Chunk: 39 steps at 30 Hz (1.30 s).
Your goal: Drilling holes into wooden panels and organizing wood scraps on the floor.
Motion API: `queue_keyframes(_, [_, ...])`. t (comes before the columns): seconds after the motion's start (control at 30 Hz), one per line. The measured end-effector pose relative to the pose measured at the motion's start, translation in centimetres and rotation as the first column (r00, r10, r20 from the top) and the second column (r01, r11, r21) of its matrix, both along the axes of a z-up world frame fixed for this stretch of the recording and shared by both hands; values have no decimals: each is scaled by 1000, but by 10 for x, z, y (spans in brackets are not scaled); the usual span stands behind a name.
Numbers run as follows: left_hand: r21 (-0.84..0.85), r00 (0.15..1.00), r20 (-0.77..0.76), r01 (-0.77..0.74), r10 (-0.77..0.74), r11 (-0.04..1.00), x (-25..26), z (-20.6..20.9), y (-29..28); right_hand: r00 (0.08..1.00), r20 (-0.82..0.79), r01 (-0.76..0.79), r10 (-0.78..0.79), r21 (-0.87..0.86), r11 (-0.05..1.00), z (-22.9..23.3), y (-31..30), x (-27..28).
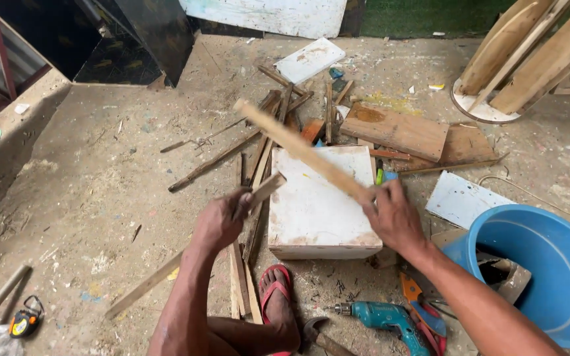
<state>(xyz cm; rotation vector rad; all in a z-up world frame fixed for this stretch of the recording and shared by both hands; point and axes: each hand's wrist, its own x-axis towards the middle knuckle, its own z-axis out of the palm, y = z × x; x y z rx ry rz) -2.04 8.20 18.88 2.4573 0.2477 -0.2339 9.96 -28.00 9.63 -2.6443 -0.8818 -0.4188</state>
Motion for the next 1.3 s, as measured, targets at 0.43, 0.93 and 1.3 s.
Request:
queue_keyframes(0.43, [291, 946, -10, 313, -324, 904, 45, -66, -90, 418, -891, 824, 174, 453, 341, -140, -39, 18])
queue_keyframes(0.93, [435, 879, 193, 322, -436, 841, 80, -185, -167, 870, -459, 421, -181, 501, 756, -73, -28, -46])
queue_keyframes(1.3, [479, 869, 178, 333, -462, 812, 95, -214, -169, 886, -457, 290, -80, 410, 865, -93, -44, -10])
